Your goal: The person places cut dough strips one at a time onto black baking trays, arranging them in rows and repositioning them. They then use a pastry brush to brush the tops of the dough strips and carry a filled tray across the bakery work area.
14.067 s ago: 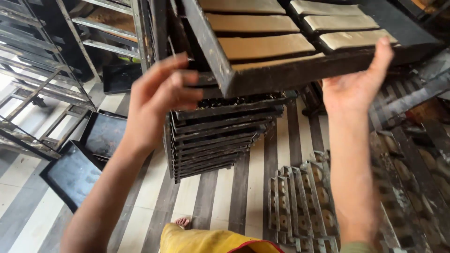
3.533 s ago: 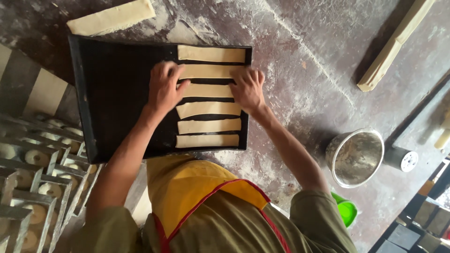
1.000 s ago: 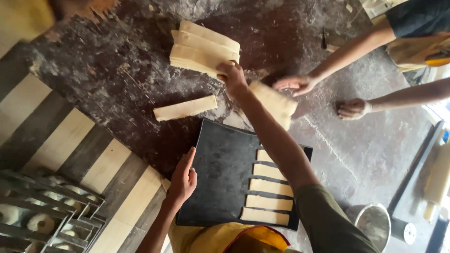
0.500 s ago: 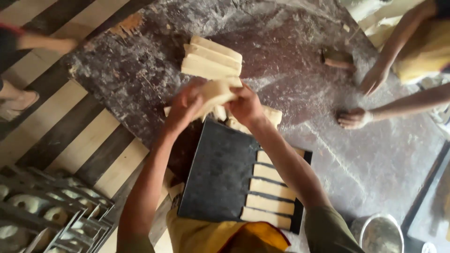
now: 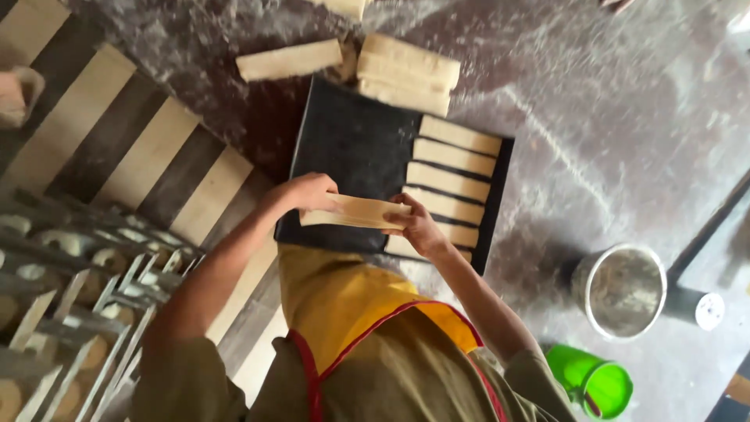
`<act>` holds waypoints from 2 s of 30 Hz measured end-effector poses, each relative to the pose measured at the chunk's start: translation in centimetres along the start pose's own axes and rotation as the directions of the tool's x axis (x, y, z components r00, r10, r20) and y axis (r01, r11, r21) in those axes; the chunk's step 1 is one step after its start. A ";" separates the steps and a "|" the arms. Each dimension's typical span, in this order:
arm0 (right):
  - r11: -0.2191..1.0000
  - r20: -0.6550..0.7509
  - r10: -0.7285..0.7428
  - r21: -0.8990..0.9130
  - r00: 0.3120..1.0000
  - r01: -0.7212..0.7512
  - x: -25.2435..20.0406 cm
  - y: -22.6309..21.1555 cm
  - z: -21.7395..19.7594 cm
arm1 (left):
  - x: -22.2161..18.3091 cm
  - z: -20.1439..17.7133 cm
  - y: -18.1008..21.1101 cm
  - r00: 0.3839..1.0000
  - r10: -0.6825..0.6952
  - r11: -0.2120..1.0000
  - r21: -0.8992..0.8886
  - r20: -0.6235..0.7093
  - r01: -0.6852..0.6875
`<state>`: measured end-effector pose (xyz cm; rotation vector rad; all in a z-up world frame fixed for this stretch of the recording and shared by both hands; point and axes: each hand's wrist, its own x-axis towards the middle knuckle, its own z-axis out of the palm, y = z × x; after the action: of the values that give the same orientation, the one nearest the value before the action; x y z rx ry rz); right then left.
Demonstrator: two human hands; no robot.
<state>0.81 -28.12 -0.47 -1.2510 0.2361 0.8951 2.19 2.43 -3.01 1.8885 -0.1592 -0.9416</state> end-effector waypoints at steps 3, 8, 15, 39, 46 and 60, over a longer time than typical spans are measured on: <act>0.941 -0.046 -0.007 -0.338 0.999 -0.009 -0.7 2.1 0.3 | -0.2 0.9 -0.3 0.996 -0.087 0.931 0.354 -0.007 0.084; 0.645 0.042 -0.208 -0.745 0.977 0.170 -0.5 4.3 -0.5 | -1.4 2.0 -2.5 0.999 0.026 0.853 0.522 -0.043 0.000; 0.232 0.127 -0.112 -0.961 0.986 0.150 -0.4 2.2 0.2 | -4.8 1.5 2.5 0.979 -0.173 0.800 0.565 -0.105 0.202; 0.128 0.252 0.102 -0.963 0.962 0.238 0.5 -0.1 2.9 | -5.2 2.1 3.1 0.962 -0.263 0.745 0.618 -0.073 0.250; 0.210 0.390 0.017 -0.901 0.921 0.378 -0.3 0.1 3.2 | -5.9 1.4 3.9 0.991 -0.122 0.708 0.694 -0.059 0.128; 0.431 0.267 -0.085 -0.859 0.960 0.277 0.6 -0.2 0.7 | -4.9 -1.1 1.2 0.989 -0.007 0.949 0.310 -0.148 0.053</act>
<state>1.09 -27.20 -0.45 -2.1193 -0.6389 0.9556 -0.11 4.94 0.83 2.2509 -0.2021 -0.8314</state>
